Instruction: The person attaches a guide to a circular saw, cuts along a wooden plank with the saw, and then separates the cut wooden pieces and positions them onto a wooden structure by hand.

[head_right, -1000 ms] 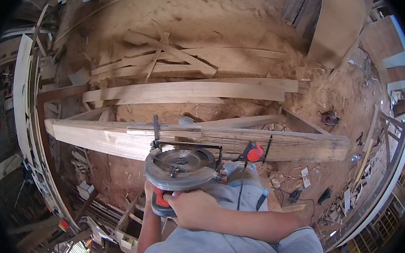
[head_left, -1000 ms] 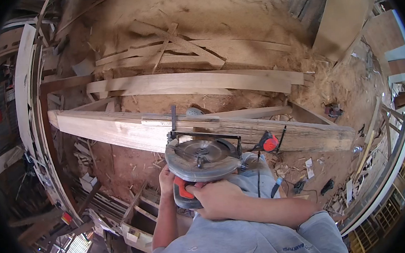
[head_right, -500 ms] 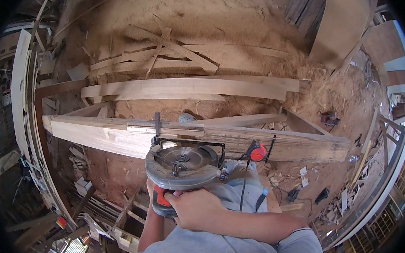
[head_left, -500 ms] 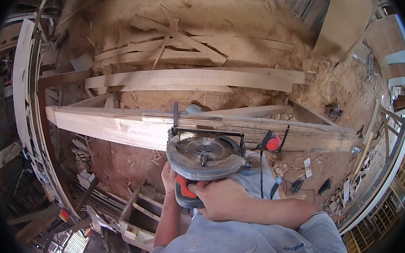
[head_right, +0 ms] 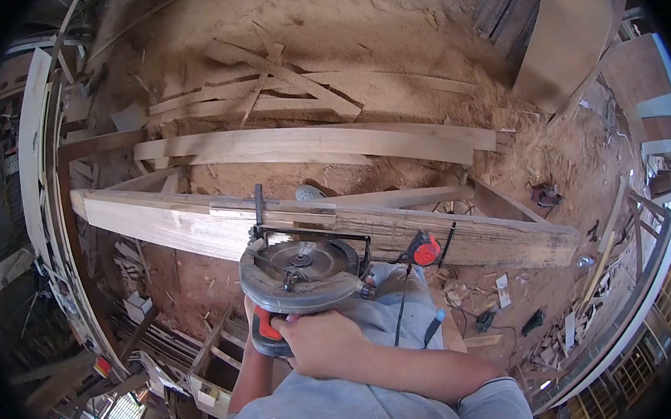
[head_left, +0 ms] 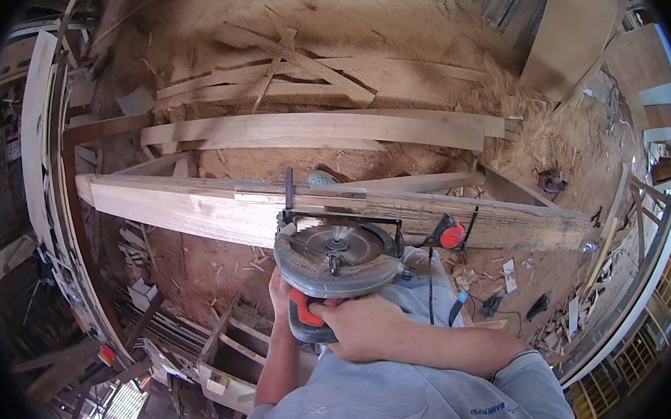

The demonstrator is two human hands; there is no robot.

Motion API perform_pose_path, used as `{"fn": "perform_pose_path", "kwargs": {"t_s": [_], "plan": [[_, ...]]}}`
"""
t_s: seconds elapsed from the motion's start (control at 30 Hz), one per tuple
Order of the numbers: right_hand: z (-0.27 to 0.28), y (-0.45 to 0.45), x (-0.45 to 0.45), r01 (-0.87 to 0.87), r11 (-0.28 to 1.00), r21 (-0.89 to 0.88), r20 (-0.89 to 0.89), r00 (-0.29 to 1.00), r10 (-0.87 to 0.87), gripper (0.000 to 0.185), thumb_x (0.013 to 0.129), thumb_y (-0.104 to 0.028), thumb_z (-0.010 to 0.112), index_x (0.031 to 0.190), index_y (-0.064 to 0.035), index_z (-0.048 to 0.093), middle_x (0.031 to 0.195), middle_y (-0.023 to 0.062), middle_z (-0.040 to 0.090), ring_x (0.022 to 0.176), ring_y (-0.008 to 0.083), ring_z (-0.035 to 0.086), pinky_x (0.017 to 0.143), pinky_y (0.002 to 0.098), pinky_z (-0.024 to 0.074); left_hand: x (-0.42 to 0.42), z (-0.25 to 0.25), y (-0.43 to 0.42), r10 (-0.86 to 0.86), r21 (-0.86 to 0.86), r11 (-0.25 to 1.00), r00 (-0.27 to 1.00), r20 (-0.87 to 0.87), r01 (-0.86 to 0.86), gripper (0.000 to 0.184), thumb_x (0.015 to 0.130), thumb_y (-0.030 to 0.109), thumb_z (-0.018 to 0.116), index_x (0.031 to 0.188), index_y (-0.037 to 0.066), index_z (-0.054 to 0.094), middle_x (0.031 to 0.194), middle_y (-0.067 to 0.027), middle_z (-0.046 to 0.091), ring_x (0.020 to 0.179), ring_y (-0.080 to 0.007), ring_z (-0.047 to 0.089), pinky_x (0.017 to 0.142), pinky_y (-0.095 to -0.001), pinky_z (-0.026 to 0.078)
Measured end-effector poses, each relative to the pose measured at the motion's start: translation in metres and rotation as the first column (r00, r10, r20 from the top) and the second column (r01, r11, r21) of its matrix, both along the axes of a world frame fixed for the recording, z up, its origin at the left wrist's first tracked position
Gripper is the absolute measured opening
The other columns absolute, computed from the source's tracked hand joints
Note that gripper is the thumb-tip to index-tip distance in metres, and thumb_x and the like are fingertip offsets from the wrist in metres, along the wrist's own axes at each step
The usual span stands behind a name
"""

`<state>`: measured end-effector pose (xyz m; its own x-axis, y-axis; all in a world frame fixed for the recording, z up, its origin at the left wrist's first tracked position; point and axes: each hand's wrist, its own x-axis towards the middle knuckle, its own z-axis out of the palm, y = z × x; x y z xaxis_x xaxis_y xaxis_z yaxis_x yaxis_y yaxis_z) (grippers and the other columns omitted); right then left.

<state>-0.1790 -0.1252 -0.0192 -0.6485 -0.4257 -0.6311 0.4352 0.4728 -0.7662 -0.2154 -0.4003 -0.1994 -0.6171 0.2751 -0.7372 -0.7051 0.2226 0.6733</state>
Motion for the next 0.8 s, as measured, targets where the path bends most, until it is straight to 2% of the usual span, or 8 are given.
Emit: {"fn": "perform_pose_path", "kwargs": {"t_s": [0.1, 0.17, 0.23, 0.33, 0.43, 0.53, 0.63, 0.8], "plan": [[0.004, 0.006, -0.006, -0.016, 1.000, -0.014, 0.028, 0.999, 0.016, 0.065, 0.093, -0.035, 0.074, 0.150, -0.0102, 0.056, 0.118, 0.0227, 0.076, 0.104, 0.0405, 0.078, 0.092, 0.0525, 0.0632, -0.001, -0.004, -0.005, -0.109, -0.072, 0.992, 0.992, -0.068, 0.104, 0.031, 0.112, 0.028, 0.064, 0.124, -0.001, 0.066, 0.111, -0.0087, 0.077, 0.093, -0.0156, 0.075, 0.084, -0.0335, 0.063], [0.005, 0.006, -0.007, -0.017, 1.000, -0.014, 0.031, 0.999, 0.017, 0.065, 0.093, -0.035, 0.074, 0.150, -0.0105, 0.056, 0.119, 0.0231, 0.076, 0.105, 0.0406, 0.078, 0.093, 0.0524, 0.0630, -0.004, -0.001, -0.001, -0.099, -0.078, 0.993, 0.992, -0.074, 0.093, 0.031, 0.112, 0.028, 0.066, 0.124, -0.001, 0.066, 0.111, -0.0081, 0.077, 0.093, -0.0147, 0.074, 0.083, -0.0328, 0.063], [0.004, 0.002, -0.005, 0.003, 1.000, -0.002, 0.014, 1.000, -0.003, 0.065, 0.093, -0.035, 0.074, 0.150, -0.0108, 0.056, 0.119, 0.0235, 0.076, 0.106, 0.0405, 0.077, 0.094, 0.0521, 0.0629, -0.006, 0.006, 0.004, 0.011, -0.009, 1.000, 1.000, -0.019, -0.011, 0.031, 0.112, 0.029, 0.067, 0.123, 0.000, 0.067, 0.109, -0.0073, 0.077, 0.093, -0.0135, 0.074, 0.082, -0.0319, 0.062], [0.009, 0.008, -0.011, -0.023, 1.000, -0.011, 0.055, 0.998, 0.023, 0.064, 0.093, -0.035, 0.074, 0.150, -0.0110, 0.057, 0.120, 0.0235, 0.076, 0.106, 0.0403, 0.077, 0.095, 0.0516, 0.0629, -0.003, -0.021, -0.021, 0.049, 0.070, 0.996, 0.998, 0.050, -0.053, 0.031, 0.112, 0.030, 0.068, 0.121, 0.001, 0.068, 0.108, -0.0058, 0.077, 0.093, -0.0118, 0.073, 0.082, -0.0306, 0.061], [0.007, 0.003, -0.009, -0.013, 1.000, 0.004, 0.041, 0.999, 0.013, 0.064, 0.092, -0.035, 0.074, 0.149, -0.0109, 0.057, 0.119, 0.0230, 0.077, 0.106, 0.0399, 0.078, 0.094, 0.0513, 0.0629, -0.003, -0.021, -0.023, -0.044, -0.059, 0.997, 0.998, -0.043, 0.041, 0.030, 0.112, 0.030, 0.068, 0.120, 0.001, 0.068, 0.107, -0.0050, 0.077, 0.092, -0.0106, 0.072, 0.083, -0.0288, 0.060], [0.006, 0.001, -0.007, 0.000, 1.000, 0.017, 0.011, 1.000, 0.000, 0.062, 0.092, -0.034, 0.074, 0.147, -0.0106, 0.058, 0.116, 0.0226, 0.077, 0.104, 0.0401, 0.078, 0.093, 0.0521, 0.0631, 0.000, -0.028, -0.023, 0.092, 0.021, 0.995, 0.994, 0.056, -0.093, 0.029, 0.112, 0.029, 0.067, 0.120, 0.001, 0.068, 0.107, -0.0043, 0.076, 0.091, -0.0100, 0.070, 0.084, -0.0285, 0.058], [0.006, 0.000, -0.007, 0.001, 1.000, 0.021, 0.014, 1.000, -0.001, 0.059, 0.092, -0.033, 0.073, 0.145, -0.0104, 0.059, 0.111, 0.0225, 0.078, 0.101, 0.0405, 0.078, 0.091, 0.0529, 0.0632, 0.002, -0.034, -0.029, 0.123, 0.019, 0.992, 0.990, 0.064, -0.125, 0.030, 0.113, 0.030, 0.066, 0.120, 0.001, 0.068, 0.107, -0.0039, 0.075, 0.092, -0.0097, 0.069, 0.085, -0.0285, 0.057], [0.009, 0.003, -0.007, 0.035, 0.999, 0.013, -0.001, 0.999, -0.035, 0.055, 0.092, -0.031, 0.072, 0.142, -0.0097, 0.061, 0.108, 0.0229, 0.078, 0.099, 0.0412, 0.078, 0.090, 0.0534, 0.0631, 0.000, -0.039, -0.027, 0.009, 0.013, 1.000, 0.999, -0.042, -0.009, 0.030, 0.113, 0.029, 0.065, 0.123, 0.001, 0.068, 0.109, -0.0029, 0.075, 0.094, -0.0089, 0.068, 0.086, -0.0280, 0.056]]}}
